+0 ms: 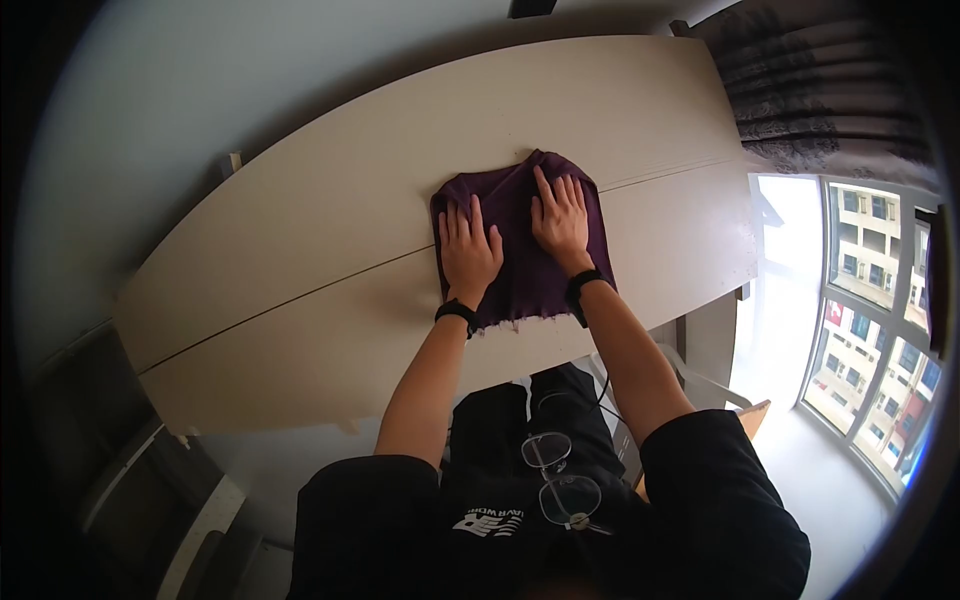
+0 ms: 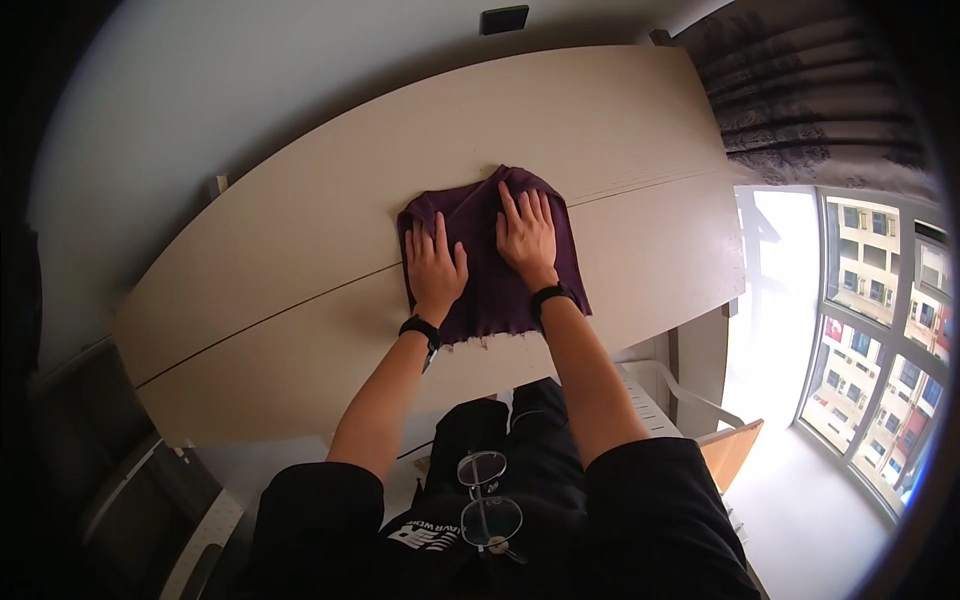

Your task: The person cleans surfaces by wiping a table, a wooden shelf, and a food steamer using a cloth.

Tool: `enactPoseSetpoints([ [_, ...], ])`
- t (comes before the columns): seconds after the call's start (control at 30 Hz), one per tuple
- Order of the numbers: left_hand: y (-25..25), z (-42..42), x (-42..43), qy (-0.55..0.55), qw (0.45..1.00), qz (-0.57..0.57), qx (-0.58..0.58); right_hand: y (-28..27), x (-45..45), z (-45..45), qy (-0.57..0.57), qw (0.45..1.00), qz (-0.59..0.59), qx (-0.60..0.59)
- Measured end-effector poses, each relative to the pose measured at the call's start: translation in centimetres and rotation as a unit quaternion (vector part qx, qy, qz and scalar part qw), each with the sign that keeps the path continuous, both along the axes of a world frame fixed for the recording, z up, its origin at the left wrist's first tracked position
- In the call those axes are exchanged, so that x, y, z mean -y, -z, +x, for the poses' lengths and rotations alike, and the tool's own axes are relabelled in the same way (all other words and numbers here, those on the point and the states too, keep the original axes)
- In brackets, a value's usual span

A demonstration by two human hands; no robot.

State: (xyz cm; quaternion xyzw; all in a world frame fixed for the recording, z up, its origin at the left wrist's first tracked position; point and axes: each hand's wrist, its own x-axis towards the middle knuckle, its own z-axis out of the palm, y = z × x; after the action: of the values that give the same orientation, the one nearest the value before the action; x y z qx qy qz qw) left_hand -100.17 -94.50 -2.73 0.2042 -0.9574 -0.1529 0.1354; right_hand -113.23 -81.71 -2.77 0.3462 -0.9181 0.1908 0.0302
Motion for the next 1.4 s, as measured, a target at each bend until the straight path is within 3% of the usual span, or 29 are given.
enactPoseSetpoints([
  [0.3,-0.2,-0.3,0.2,0.028,0.999,-0.012,0.026,0.0,0.0,0.0,0.021,1.0,-0.012,-0.005],
  [0.43,-0.1,-1.2,0.9,0.096,0.995,-0.004,0.022,-0.6,0.0,0.3,0.114,0.993,-0.006,0.01],
  [0.93,0.7,-14.8,4.8,0.271,0.962,0.021,-0.014,0.2,-0.3,-0.1,0.122,0.992,-0.021,-0.002],
  [1.4,1.1,-15.4,4.5,0.244,0.968,0.041,-0.04,-0.3,-0.5,-0.3,0.111,0.994,-0.015,0.004],
])
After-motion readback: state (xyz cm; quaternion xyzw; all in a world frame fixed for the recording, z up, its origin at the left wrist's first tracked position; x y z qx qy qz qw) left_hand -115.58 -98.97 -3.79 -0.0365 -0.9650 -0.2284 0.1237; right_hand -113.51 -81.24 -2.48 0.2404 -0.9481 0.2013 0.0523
